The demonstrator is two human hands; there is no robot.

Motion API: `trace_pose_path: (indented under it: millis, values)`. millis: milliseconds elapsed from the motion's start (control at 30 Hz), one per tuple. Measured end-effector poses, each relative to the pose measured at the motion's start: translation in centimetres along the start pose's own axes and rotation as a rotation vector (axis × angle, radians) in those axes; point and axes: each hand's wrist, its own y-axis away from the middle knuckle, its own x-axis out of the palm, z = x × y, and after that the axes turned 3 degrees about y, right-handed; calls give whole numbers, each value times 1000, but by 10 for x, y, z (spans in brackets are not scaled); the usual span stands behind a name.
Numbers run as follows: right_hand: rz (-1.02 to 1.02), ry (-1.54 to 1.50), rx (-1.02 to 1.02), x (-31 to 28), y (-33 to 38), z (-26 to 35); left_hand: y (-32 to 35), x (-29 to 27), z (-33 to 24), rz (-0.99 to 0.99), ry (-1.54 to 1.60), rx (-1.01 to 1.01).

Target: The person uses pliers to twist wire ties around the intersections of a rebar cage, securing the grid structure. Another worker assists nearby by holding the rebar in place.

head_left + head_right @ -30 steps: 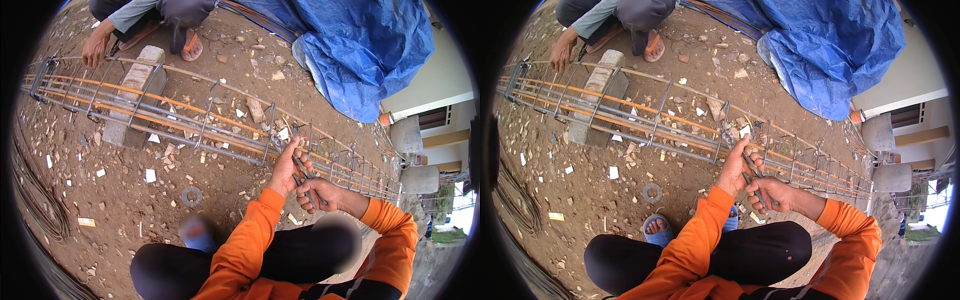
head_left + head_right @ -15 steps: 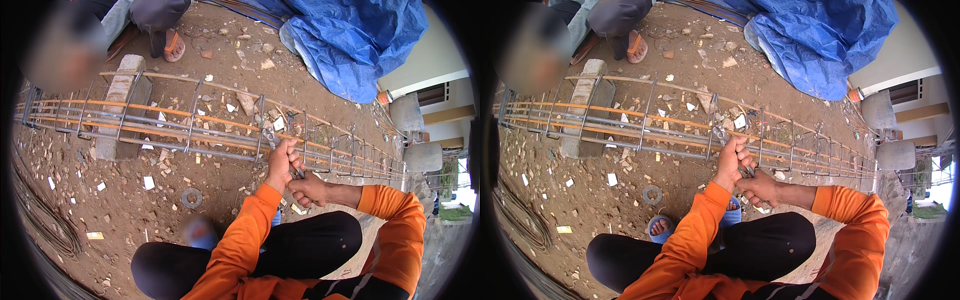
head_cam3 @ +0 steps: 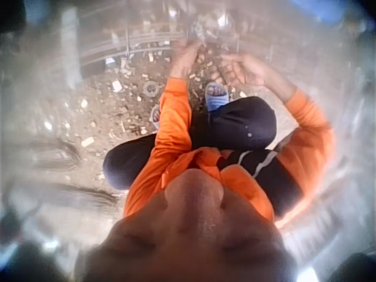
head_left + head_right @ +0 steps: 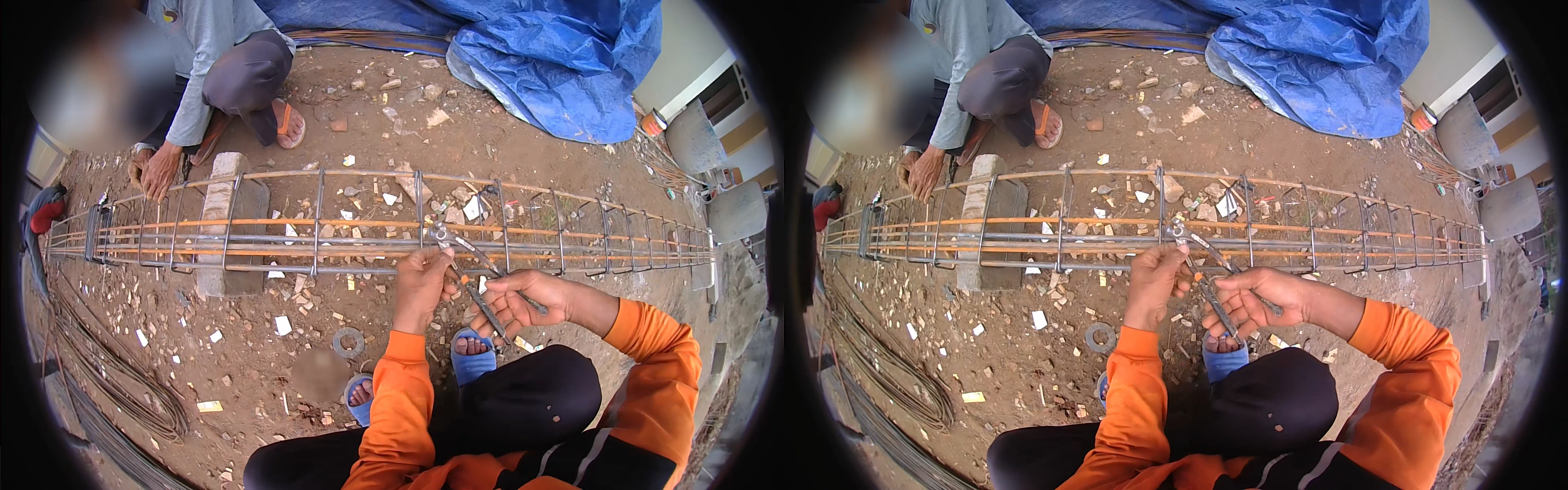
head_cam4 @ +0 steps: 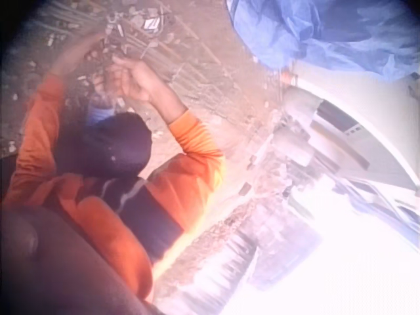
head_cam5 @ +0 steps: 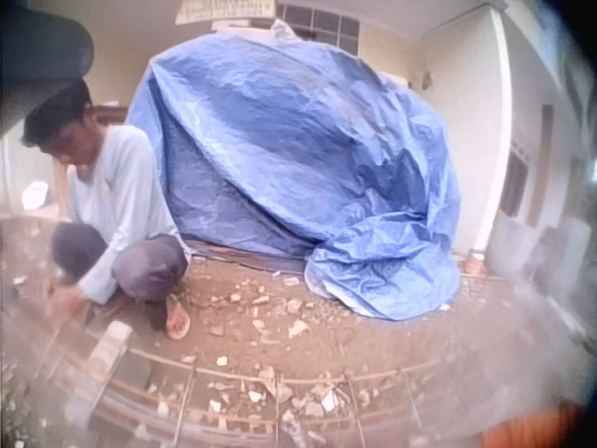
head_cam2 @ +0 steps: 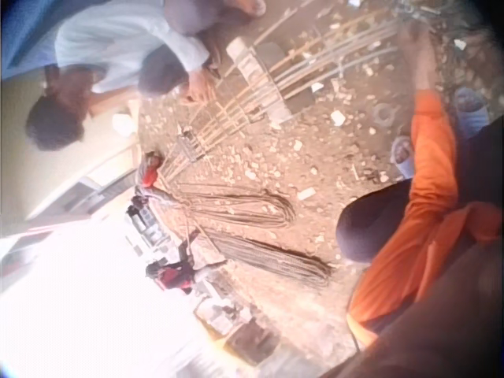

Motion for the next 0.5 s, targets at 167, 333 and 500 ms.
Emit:
trace_pose_path:
  millis: [167,333,500]
  values:
    - [60,21,-94,-20,-8,-19,-14,-26,-15,-125,-334,388]
    - [-61,70,-236,-28,-12,-44,-27,-35,-48,-151,175,15]
    - [-7,59,-333,-45,-10,-62,-40,-26,-40,-342,-8,149]
